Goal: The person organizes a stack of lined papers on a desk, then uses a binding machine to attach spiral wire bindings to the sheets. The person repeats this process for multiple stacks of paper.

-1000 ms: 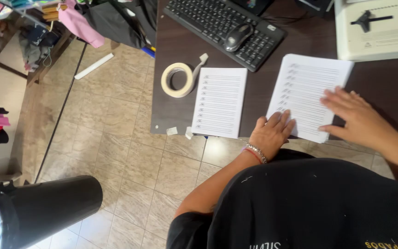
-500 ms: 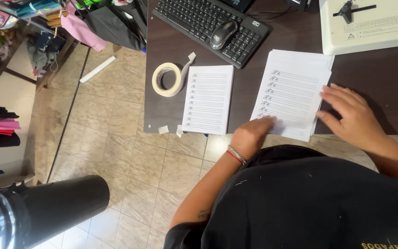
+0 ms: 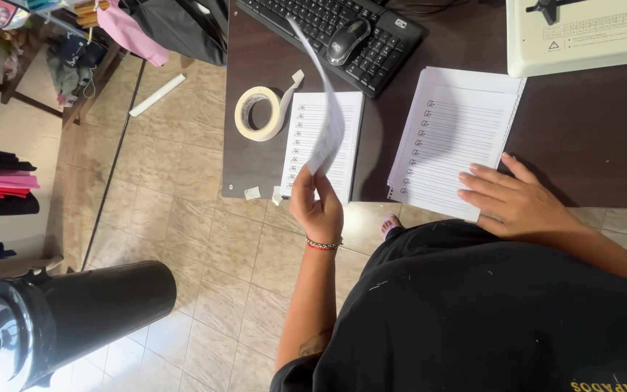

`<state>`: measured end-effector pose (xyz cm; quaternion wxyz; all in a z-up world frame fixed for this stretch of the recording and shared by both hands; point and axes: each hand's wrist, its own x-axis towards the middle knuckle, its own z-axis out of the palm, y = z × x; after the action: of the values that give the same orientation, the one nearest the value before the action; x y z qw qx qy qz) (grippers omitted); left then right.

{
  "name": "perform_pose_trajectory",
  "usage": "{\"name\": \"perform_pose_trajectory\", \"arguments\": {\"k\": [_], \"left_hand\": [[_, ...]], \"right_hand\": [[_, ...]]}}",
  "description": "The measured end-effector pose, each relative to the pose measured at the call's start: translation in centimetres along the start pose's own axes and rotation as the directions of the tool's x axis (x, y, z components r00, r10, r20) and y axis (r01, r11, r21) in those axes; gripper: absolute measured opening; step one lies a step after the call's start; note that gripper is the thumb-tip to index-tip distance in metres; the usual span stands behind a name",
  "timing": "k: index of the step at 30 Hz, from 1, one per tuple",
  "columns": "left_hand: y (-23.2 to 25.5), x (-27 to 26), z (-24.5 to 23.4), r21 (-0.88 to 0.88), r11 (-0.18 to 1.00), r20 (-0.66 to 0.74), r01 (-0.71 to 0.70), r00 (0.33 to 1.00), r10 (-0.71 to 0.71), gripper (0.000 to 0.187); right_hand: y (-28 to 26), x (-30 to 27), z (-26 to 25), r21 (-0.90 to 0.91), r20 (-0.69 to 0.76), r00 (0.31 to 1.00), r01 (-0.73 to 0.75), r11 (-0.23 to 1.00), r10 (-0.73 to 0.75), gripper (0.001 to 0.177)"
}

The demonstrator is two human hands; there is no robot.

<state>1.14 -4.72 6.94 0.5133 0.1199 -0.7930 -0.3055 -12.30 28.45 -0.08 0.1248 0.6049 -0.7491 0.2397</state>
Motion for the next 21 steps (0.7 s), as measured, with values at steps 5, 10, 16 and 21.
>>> {"name": "perform_pose_trajectory", "arguments": {"k": [5,10,16,21], "left_hand": [[1.2,-0.1,0.2,0.008,1.0,0.033,0.002,0.999,-0.002,0.025],[1.6,-0.4,0.6,0.015,1.0,0.034,0.01,0.999,-0.01,0.023],[2.5,0.0,0.3,-0.101,0.995,0.048,0.024,0.999,-0.019,0.021],[3.0,0.0,-0.7,-0.083,0.995,0.149,-0.055,0.986,0.067,0.022]], "right_hand": [[-0.8,0.9,-1.4,0.045,-0.067,0.997,0.028,0.999,-0.025,0.031],[-1.0,1.5,-2.2,0.079,-0.119,0.99,-0.066,0.995,0.076,0.025],[-1.2,2.3,-2.1,0.029,-0.149,0.984,-0.092,0.995,0.096,0.023],[-1.2,2.5,-2.7,-0.003,-0.109,0.989,-0.103,0.995,0.102,0.037]]}}
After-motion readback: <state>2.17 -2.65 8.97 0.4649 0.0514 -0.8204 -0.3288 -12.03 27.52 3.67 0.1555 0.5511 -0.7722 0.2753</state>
